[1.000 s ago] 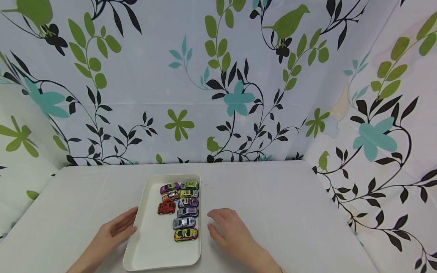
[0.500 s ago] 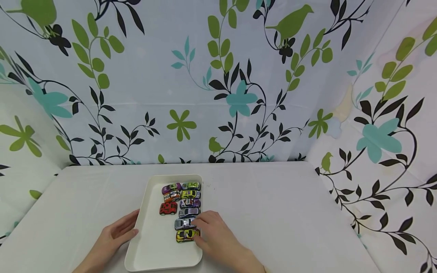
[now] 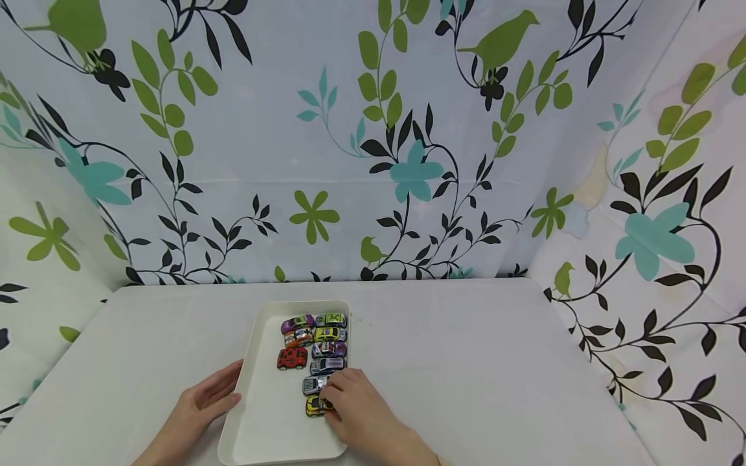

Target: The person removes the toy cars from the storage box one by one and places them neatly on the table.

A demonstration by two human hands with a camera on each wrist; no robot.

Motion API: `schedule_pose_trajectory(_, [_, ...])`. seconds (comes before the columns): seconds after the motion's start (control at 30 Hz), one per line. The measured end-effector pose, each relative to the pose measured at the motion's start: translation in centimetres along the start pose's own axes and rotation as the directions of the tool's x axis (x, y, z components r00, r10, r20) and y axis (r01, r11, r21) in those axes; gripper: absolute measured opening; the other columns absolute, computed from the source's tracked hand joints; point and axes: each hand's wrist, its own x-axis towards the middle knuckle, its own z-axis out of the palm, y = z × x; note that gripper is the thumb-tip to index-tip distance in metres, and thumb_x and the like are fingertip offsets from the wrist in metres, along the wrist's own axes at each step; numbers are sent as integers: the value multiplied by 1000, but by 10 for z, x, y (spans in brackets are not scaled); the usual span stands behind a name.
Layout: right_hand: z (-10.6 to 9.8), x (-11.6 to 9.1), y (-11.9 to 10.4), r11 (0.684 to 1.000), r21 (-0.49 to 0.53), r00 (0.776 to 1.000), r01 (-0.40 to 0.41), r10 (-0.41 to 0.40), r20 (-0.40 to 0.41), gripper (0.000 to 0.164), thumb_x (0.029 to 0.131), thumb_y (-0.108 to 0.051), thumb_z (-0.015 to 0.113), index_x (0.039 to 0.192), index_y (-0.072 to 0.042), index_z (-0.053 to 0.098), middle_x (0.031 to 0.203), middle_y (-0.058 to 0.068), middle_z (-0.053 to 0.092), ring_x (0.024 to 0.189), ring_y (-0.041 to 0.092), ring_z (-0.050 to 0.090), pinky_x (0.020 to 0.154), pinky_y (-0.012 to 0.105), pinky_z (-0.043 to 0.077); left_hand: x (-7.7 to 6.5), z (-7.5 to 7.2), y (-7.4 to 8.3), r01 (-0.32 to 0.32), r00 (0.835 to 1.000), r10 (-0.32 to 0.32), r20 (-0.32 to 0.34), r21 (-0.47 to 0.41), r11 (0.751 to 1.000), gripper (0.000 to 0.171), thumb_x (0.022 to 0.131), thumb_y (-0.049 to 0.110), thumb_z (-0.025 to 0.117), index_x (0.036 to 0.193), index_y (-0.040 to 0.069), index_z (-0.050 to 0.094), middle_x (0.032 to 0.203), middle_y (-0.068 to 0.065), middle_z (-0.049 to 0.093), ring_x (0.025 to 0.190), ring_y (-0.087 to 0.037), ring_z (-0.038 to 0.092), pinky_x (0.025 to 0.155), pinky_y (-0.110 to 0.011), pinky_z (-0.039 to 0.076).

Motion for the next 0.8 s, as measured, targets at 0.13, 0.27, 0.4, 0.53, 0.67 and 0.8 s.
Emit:
schedule_pose_trajectory(0.13, [2,0,1,1000,17,1000,-1,1,-19,21,77,-18,77,97,-17,69,99,-10,59,98,8,52,94,28,44,0,1,1,-3,1000,3,2,2,1000,61,86,25,68,140,13,43,144,-6,43,128,-14,45,95,-17,45])
schedule_pose_trajectory(0.27, [3,0,3,1000,25,1000,4,-3,-26,22,76,-17,78,95,-18,69,98,-10,59,97,9,53,93,29,45,1,1,2,14,1000,-14,-7,-2,1000,61,86,26,69,140,15,43,143,-3,44,123,-4,48,94,-17,45])
schedule_pose_trajectory(0.4, [4,0,3,999,46,1000,-29,29,8,21,76,-17,78,97,-19,70,99,-10,61,98,11,55,91,31,48,1,2,3,33,999,-33,-19,-1,999,60,85,26,69,139,17,45,141,-1,46,122,-2,48,95,-19,45])
schedule_pose_trajectory(0.53, [2,0,3,998,58,1000,-28,27,14,21,77,-18,77,97,-19,71,99,-10,61,98,12,56,91,32,49,0,3,3,21,1000,-21,-17,4,1000,61,85,26,69,139,15,44,142,-4,46,127,-14,45,95,-21,46])
schedule_pose_trajectory(0.67, [-5,-1,4,997,73,1000,-3,5,-19,20,79,-18,76,98,-16,71,101,-9,61,99,12,55,89,32,49,0,2,2,18,1000,-18,-12,3,1000,61,85,26,69,140,15,44,142,-3,45,127,-12,46,94,-18,46])
schedule_pose_trajectory(0.8, [-15,0,6,996,93,998,-14,19,-56,20,81,-20,74,100,-17,70,104,-9,60,101,13,55,88,34,50,-1,2,1,15,1000,-15,-4,-6,1000,60,86,25,68,140,16,44,142,-2,45,120,0,48,93,-14,45])
